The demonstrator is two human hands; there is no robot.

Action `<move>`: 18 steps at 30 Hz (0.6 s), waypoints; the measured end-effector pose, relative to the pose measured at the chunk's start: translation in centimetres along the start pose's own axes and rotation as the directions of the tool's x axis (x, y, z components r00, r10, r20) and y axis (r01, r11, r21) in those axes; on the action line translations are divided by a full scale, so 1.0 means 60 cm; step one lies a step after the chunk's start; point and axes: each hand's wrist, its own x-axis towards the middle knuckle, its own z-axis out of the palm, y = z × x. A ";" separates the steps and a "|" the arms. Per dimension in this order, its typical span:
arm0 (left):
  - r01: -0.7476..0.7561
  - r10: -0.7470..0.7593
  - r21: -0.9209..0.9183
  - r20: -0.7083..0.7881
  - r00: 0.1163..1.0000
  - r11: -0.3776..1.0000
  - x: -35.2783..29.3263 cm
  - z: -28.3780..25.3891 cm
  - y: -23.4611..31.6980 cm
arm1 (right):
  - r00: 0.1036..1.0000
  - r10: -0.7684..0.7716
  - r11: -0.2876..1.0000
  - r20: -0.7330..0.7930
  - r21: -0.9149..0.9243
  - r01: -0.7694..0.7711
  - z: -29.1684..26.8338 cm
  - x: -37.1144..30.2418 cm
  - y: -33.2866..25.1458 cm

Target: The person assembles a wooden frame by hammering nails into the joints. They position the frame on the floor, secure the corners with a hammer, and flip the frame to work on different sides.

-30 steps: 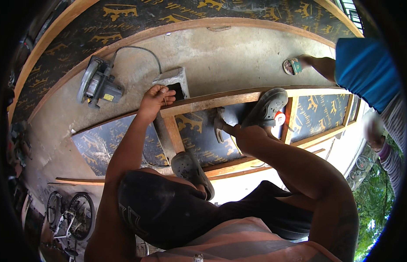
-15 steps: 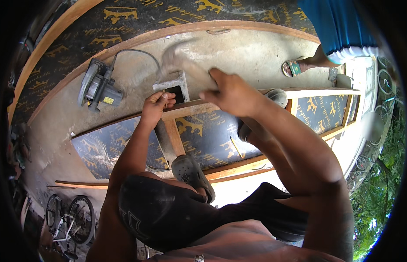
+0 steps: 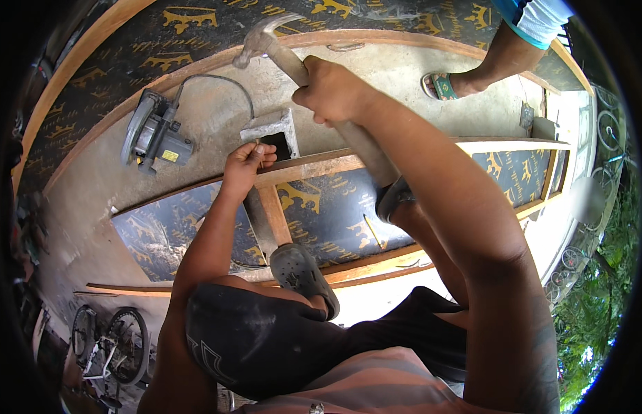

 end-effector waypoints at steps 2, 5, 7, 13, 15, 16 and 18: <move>0.009 -0.009 0.000 0.002 1.000 1.000 0.003 0.006 0.000 | 1.000 0.000 1.000 -0.007 -0.003 0.000 0.017 0.001 0.015; 0.014 -0.014 0.035 0.003 1.000 0.999 -0.001 0.014 0.005 | 0.959 -0.089 0.898 0.268 -0.395 0.194 0.027 0.002 0.035; -0.010 0.010 0.035 -0.002 1.000 0.999 0.002 0.014 0.009 | 0.968 -0.150 0.946 0.201 -0.256 0.200 0.012 0.021 0.048; -0.031 0.031 -0.011 -0.021 0.999 0.999 0.003 0.009 -0.002 | 0.994 -0.060 0.998 -0.097 0.008 0.061 0.024 -0.003 0.010; -0.019 0.019 0.017 -0.019 1.000 1.000 0.003 0.009 -0.003 | 0.984 -0.156 0.945 0.082 -0.276 0.173 0.038 -0.001 0.034; -0.024 0.024 0.010 -0.018 1.000 1.000 0.001 0.011 -0.001 | 0.975 -0.109 0.942 0.195 -0.294 0.164 0.033 0.001 0.031; -0.032 0.032 -0.005 -0.018 0.999 0.999 -0.001 0.018 0.003 | 0.962 -0.062 0.945 0.266 -0.295 0.143 0.011 0.008 0.028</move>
